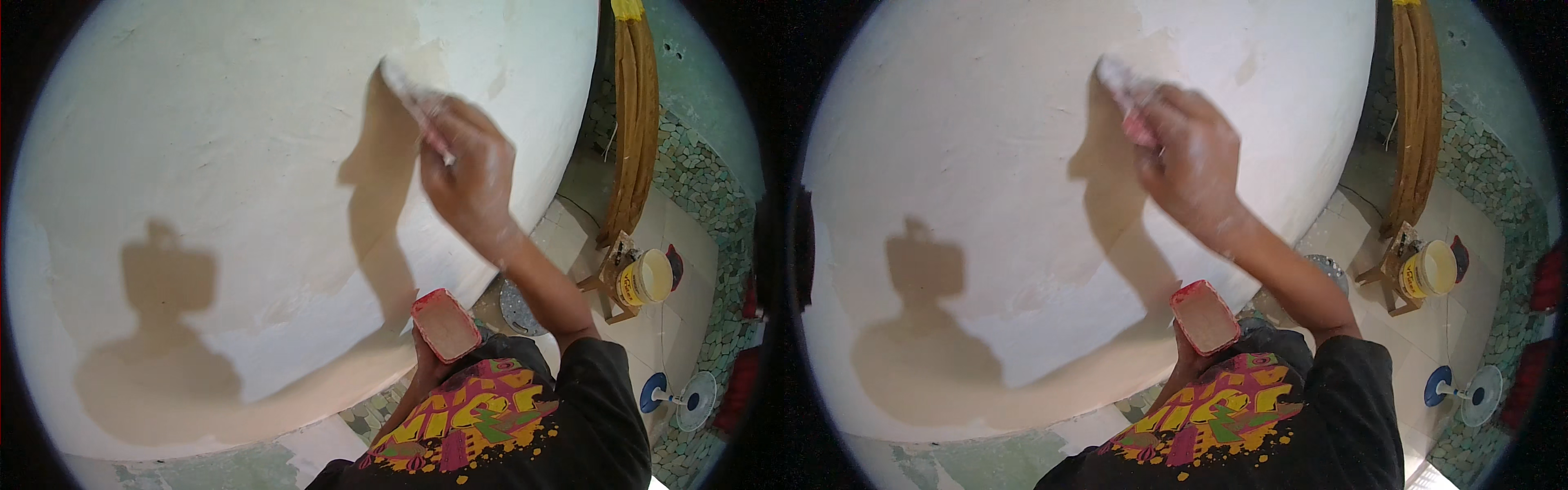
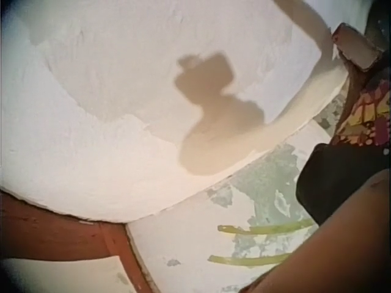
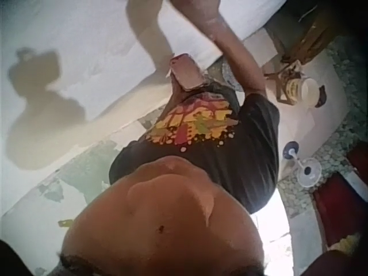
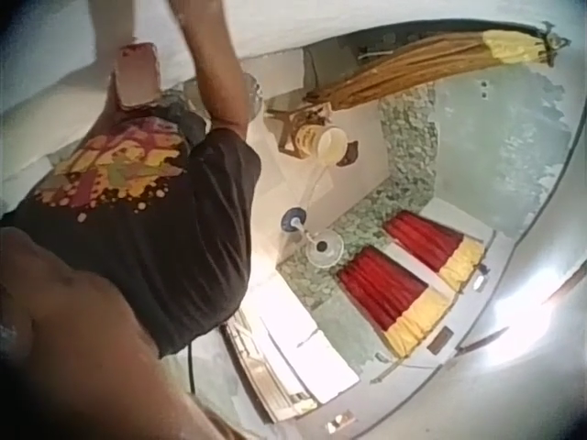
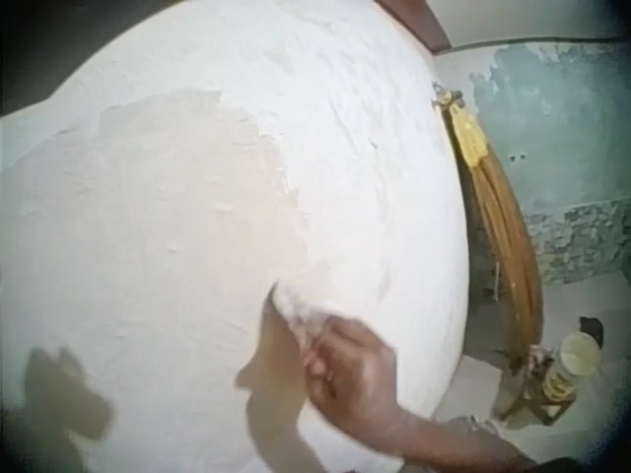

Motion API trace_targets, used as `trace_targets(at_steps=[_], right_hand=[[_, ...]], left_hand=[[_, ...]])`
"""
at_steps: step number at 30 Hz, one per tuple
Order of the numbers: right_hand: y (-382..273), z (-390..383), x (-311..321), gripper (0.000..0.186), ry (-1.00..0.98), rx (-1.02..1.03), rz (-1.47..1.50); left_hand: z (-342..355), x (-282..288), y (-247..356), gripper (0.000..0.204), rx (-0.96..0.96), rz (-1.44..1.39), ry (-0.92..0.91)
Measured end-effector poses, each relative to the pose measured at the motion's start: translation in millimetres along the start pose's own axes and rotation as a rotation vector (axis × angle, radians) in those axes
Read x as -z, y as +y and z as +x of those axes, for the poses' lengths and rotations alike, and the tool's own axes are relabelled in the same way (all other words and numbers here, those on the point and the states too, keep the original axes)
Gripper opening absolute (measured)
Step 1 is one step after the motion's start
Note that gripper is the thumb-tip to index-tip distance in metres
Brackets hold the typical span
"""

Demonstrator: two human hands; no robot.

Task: Applying and smoothing wall filler or putty on a damaged wall surface using a scraper.

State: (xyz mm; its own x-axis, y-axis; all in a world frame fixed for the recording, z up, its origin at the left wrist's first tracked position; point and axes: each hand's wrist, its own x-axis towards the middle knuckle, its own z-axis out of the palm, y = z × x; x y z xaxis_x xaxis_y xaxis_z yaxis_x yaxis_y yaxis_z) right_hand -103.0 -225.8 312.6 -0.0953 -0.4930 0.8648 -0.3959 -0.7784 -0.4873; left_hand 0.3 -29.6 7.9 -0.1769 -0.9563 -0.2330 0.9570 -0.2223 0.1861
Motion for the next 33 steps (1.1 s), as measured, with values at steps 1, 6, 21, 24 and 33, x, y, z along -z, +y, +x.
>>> trace_targets(at_steps=[1,6,21,24,33], right_hand=[[-12.2,-6.4,3.8,0.041,-0.043,-0.020,0.063],[-11.3,-12.2,19.5,0.046,-0.247,0.012,0.246],[77.0,-29.9,32.1,0.044,-0.270,0.445,-0.256],[69.3,-15.1,40.8,0.045,-0.230,0.320,-0.181],[4.8,31.6,20.3,0.037,-0.061,0.180,-0.006]], left_hand=[[3.6,0.8,0.3,0.073,0.002,-0.002,-0.004],[2.3,-4.5,-3.3,0.074,-0.009,0.011,0.107],[2.7,12.4,1.0,0.077,0.050,-0.029,0.075],[3.7,16.0,-2.5,0.075,0.006,-0.030,0.106],[7.2,16.2,-6.4,0.082,0.044,0.017,0.001]])
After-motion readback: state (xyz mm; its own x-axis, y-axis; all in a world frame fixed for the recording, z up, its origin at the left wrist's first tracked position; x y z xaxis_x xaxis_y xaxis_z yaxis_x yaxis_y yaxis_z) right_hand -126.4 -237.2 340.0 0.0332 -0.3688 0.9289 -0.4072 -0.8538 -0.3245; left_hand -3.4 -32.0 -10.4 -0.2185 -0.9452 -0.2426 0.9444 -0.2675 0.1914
